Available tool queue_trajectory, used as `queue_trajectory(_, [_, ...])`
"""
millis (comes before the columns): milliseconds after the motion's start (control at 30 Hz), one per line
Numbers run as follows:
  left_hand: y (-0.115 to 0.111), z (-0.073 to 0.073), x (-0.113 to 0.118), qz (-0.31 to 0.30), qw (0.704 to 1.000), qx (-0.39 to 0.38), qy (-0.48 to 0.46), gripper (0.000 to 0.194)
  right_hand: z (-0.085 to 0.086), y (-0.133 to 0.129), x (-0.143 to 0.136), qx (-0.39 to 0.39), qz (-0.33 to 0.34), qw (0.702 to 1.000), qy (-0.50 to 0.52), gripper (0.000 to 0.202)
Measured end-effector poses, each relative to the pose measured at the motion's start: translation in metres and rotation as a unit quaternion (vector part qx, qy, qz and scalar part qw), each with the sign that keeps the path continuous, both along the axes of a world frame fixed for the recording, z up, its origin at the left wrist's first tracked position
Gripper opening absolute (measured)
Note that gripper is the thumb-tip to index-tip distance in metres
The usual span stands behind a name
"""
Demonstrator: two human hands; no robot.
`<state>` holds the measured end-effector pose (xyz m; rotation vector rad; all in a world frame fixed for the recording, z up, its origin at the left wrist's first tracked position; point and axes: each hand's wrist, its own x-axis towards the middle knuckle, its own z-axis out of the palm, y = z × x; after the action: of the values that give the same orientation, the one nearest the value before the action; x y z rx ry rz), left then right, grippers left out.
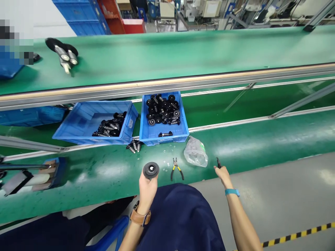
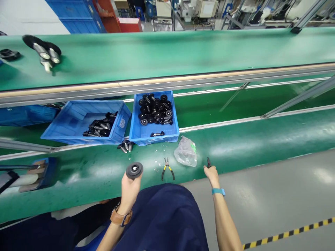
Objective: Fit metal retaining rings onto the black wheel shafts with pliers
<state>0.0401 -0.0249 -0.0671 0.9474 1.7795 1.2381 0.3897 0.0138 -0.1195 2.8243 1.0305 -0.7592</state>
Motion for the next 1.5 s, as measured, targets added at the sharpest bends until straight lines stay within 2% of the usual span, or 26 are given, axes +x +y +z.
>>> queue_trajectory(100, [-0.005, -0.006, -0.009, 0.027, 0.998, -0.043, -0.022, 0.047, -0.026, -0.002, 0.001, 0.01, -0.018, 1.0, -0.021, 0.035])
queue_trajectory(200, [-0.01, -0.01, -0.012, 0.03, 0.996, -0.065, -0.054, 0.053, -0.039, -0.007, -0.018, 0.063, 0.006, 0.997, -0.045, 0.04])
queue_trajectory(300, [-0.014, -0.013, -0.009, 0.016, 0.995, -0.071, -0.074, 0.055, -0.046, -0.02, -0.055, 0.096, 0.095, 0.991, -0.002, 0.045])
queue_trajectory(433, [-0.017, -0.013, 0.0, 0.004, 0.996, -0.063, -0.07, 0.051, -0.06, -0.037, -0.115, 0.067, 0.245, 0.961, 0.107, 0.04])
queue_trajectory(467, [-0.016, -0.011, 0.002, 0.0, 0.996, -0.059, -0.067, 0.05, -0.064, -0.037, -0.13, 0.054, 0.27, 0.954, 0.121, 0.043])
queue_trajectory(533, [-0.015, -0.007, 0.007, -0.006, 0.997, -0.049, -0.065, 0.048, -0.074, -0.034, -0.159, 0.026, 0.294, 0.947, 0.126, 0.065])
queue_trajectory(633, [-0.013, 0.0, 0.011, -0.01, 0.997, -0.037, -0.067, 0.048, -0.086, -0.021, -0.198, -0.025, 0.281, 0.954, 0.105, 0.095])
queue_trajectory(700, [-0.012, 0.003, 0.012, -0.008, 0.997, -0.031, -0.063, 0.047, -0.091, -0.014, -0.216, -0.056, 0.261, 0.959, 0.096, 0.1])
queue_trajectory(767, [-0.013, 0.005, 0.011, -0.002, 0.998, -0.024, -0.06, 0.047, -0.093, -0.009, -0.224, -0.077, 0.24, 0.963, 0.099, 0.09])
queue_trajectory(833, [-0.014, 0.006, 0.01, 0.002, 0.998, -0.016, -0.062, 0.046, -0.092, -0.005, -0.219, -0.088, 0.221, 0.964, 0.118, 0.071])
queue_trajectory(900, [-0.015, 0.006, 0.009, -0.004, 0.998, -0.01, -0.06, 0.044, -0.09, 0.0, -0.205, -0.093, 0.205, 0.962, 0.157, 0.052])
queue_trajectory(1000, [-0.015, 0.007, 0.01, -0.015, 0.999, 0.001, -0.049, 0.038, -0.084, 0.006, -0.179, -0.095, 0.174, 0.948, 0.251, 0.039])
queue_trajectory(1067, [-0.014, 0.01, 0.011, -0.02, 0.999, 0.009, -0.047, 0.036, -0.076, 0.007, -0.163, -0.094, 0.144, 0.926, 0.336, 0.038])
queue_trajectory(1167, [-0.01, 0.016, 0.015, -0.03, 0.998, 0.021, -0.046, 0.033, -0.057, -0.001, -0.142, -0.084, 0.099, 0.869, 0.477, 0.043])
queue_trajectory(1267, [-0.006, 0.025, 0.019, -0.042, 0.997, 0.042, -0.039, 0.03, -0.029, -0.017, -0.128, -0.058, 0.07, 0.802, 0.59, 0.056])
queue_trajectory(1333, [-0.003, 0.03, 0.022, -0.055, 0.996, 0.054, -0.036, 0.027, -0.006, -0.03, -0.124, -0.036, 0.057, 0.764, 0.641, 0.058])
queue_trajectory(1400, [-0.001, 0.035, 0.025, -0.066, 0.995, 0.061, -0.034, 0.025, 0.018, -0.04, -0.122, 0.014, 0.03, 0.712, 0.702, 0.056])
queue_trajectory(1500, [0.002, 0.041, 0.029, -0.082, 0.994, 0.07, -0.032, 0.024, 0.056, -0.048, -0.121, 0.12, -0.018, 0.598, 0.792, 0.053])
